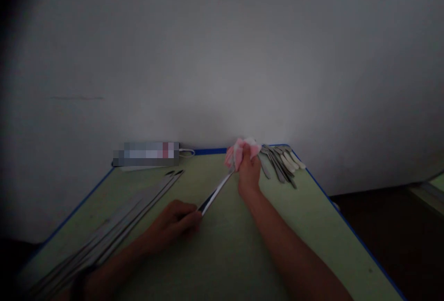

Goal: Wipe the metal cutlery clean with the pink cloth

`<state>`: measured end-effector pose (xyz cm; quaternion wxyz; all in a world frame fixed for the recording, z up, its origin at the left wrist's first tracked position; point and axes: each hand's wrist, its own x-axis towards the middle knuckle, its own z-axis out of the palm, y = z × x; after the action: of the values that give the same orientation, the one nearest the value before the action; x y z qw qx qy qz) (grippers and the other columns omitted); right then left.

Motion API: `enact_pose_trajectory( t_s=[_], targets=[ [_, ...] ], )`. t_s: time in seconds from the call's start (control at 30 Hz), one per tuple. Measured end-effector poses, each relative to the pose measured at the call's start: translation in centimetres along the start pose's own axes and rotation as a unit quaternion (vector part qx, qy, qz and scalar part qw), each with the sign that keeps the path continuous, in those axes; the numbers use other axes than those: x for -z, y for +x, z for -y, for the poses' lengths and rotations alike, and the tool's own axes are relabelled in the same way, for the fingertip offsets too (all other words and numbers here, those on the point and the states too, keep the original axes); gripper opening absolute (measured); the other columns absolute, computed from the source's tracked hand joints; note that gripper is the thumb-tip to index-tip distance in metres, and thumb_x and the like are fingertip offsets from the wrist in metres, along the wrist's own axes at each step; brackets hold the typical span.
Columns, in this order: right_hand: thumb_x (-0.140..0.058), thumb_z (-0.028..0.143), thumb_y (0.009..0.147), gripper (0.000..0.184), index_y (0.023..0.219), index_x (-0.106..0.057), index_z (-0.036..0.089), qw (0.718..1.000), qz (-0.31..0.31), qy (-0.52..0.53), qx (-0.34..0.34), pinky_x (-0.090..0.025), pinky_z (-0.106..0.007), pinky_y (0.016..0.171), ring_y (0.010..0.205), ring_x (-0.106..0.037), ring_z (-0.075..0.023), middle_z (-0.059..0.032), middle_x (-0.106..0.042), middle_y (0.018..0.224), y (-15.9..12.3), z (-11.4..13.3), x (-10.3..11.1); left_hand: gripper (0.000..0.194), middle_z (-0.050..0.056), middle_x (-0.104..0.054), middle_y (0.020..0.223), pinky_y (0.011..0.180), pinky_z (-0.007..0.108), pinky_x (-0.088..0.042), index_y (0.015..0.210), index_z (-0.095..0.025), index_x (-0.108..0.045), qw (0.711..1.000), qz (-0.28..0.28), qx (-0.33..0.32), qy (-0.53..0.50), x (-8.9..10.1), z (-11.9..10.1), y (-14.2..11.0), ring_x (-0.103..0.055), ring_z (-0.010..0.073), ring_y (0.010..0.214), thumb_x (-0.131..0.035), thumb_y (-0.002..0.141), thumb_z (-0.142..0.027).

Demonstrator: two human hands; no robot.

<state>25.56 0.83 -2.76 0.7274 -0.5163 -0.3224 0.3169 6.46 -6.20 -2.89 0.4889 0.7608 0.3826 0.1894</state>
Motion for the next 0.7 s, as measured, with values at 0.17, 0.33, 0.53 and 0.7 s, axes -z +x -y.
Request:
enact_pose_trajectory(
  t_s=[0.17, 0.33, 0.53, 0.7],
  targets=[
    [-0.039, 0.059, 0.076, 0.053, 0.070, -0.062, 0.011, 0.999, 0.005, -0.035, 0.032, -0.035, -0.023, 0.047, 0.051, -0.049, -0.0119, -0.0026, -0.058, 0.055, -1.7, 0.4, -0.5, 0.034, -0.004, -0.050, 0.057, 0.047, 0.019, -0.034, 0.082, -0.015, -0.057, 0.997, -0.051, 0.012, -0.051, -0.6, 0.4, 0.5, -0.044, 0.0092, 0.050, -0.033, 0.087, -0.039],
    [-0.040, 0.055, 0.078, 0.049, 0.064, -0.059, 0.012, 0.984, 0.110, -0.142, 0.005, -0.030, -0.021, 0.043, 0.048, -0.043, -0.0105, -0.0008, -0.052, 0.051, -6.7, 0.0, -1.8, 0.035, -0.004, -0.044, 0.058, 0.050, 0.021, -0.034, 0.080, -0.016, -0.051, 0.990, -0.140, 0.025, -0.006, -0.9, 0.8, 1.2, -0.042, 0.0108, 0.052, -0.027, 0.089, -0.041],
    [-0.041, 0.053, 0.079, 0.047, 0.060, -0.056, 0.013, 0.978, 0.135, -0.156, 0.009, -0.028, -0.021, 0.042, 0.047, -0.040, -0.0092, 0.0003, -0.049, 0.051, -6.9, -0.8, -1.8, 0.032, -0.003, -0.048, 0.061, 0.055, 0.023, -0.034, 0.076, -0.017, -0.048, 0.989, -0.140, -0.005, 0.039, -0.8, 0.5, 1.1, -0.045, 0.0113, 0.056, -0.029, 0.090, -0.038],
    [-0.042, 0.057, 0.076, 0.050, 0.066, -0.061, 0.011, 0.994, 0.050, -0.091, 0.032, -0.033, -0.022, 0.047, 0.049, -0.045, -0.0104, -0.0010, -0.053, 0.053, -2.2, -0.4, -0.2, 0.037, -0.005, -0.044, 0.056, 0.050, 0.020, -0.032, 0.070, -0.017, -0.047, 0.995, -0.097, 0.017, 0.009, -0.6, 0.3, 0.7, -0.042, 0.0091, 0.050, -0.028, 0.090, -0.043]
  ],
)
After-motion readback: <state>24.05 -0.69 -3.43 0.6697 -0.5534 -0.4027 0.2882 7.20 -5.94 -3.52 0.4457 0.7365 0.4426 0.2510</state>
